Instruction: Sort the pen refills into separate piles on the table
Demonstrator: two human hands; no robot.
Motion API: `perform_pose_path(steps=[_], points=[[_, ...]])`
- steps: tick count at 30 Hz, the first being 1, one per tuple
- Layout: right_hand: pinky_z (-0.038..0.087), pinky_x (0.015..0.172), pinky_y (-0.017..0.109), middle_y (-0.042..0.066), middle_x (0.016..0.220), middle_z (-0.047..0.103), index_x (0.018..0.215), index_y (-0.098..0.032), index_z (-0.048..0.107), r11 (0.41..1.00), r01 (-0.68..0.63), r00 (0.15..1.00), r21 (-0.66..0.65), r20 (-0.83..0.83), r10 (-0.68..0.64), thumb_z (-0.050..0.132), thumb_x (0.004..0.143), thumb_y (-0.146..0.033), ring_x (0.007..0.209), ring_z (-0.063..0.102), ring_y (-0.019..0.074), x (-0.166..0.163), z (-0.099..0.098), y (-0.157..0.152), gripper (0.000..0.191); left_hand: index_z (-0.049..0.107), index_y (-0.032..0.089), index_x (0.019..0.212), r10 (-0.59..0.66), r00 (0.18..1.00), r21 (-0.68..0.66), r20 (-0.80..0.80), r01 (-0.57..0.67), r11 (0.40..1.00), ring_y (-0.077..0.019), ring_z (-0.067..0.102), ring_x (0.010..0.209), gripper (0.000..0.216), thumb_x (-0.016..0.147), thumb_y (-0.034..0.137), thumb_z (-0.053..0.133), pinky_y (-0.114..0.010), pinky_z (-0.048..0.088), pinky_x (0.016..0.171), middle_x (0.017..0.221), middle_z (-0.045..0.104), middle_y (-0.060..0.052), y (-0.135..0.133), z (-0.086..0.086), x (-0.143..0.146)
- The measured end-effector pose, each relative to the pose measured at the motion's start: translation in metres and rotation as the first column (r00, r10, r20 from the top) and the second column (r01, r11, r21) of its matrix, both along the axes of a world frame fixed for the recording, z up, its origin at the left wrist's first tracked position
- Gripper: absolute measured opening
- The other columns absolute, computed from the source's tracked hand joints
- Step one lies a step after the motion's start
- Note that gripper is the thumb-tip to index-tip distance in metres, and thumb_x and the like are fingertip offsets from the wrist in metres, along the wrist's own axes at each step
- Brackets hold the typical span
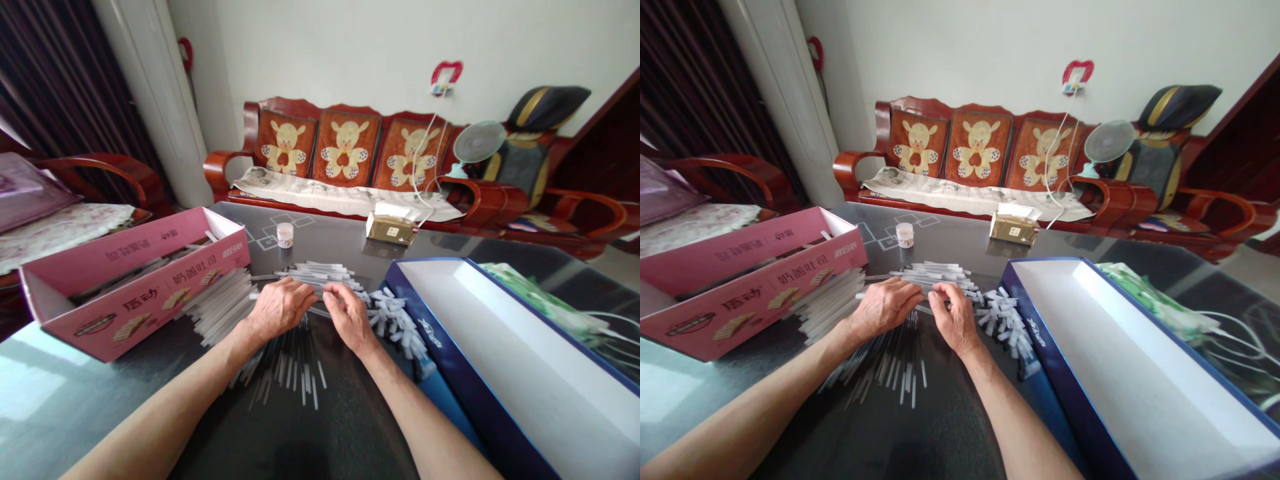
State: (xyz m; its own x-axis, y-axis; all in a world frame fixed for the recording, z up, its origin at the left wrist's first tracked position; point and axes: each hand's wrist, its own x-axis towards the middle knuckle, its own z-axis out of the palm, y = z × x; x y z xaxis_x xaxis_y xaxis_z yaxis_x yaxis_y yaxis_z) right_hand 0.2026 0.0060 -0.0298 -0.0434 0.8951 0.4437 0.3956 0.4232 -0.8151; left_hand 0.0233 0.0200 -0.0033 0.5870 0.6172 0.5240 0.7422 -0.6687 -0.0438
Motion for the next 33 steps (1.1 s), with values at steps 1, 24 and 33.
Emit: perform_pose_path(steps=[1,24,33], points=[[0.045,0.067,0.027,0.005,0.086,0.065,0.087,-0.018,0.064,1.0,0.003,1.0,0.012,0.027,-0.003,0.05,0.088,-0.033,0.079,0.059,0.0174,0.0002,0.0003,0.0004,0.021,0.063,0.018,0.086,-0.002,1.0,0.0,-0.002,0.002,1.0,-0.0154,0.057,0.067,0.033,0.096,0.037,0.039,-0.025,0.039,0.062,0.069,0.063,-0.002,-0.0002,0.0001,0.0002],[0.047,0.07,0.027,0.006,0.092,0.068,0.095,-0.019,0.064,0.999,0.05,0.998,0.005,0.025,-0.05,0.05,0.088,-0.037,0.084,0.062,0.0187,0.0011,0.0007,0.0002,0.024,0.062,0.018,0.085,-0.001,1.0,-0.002,-0.011,0.001,1.0,-0.0152,0.058,0.068,0.033,0.096,0.037,0.037,-0.025,0.039,0.061,0.07,0.064,-0.003,0.0004,-0.0018,0.0],[0.048,0.067,0.026,0.003,0.084,0.069,0.092,-0.02,0.064,0.998,0.031,0.998,0.046,0.054,-0.033,0.05,0.088,-0.032,0.075,0.062,0.0168,0.0007,-0.0047,0.0037,0.019,0.062,0.017,0.087,0.001,1.0,-0.012,-0.017,-0.001,1.0,-0.0151,0.059,0.07,0.032,0.096,0.035,0.037,-0.024,0.04,0.063,0.072,0.064,-0.004,0.003,-0.0028,-0.0026]])
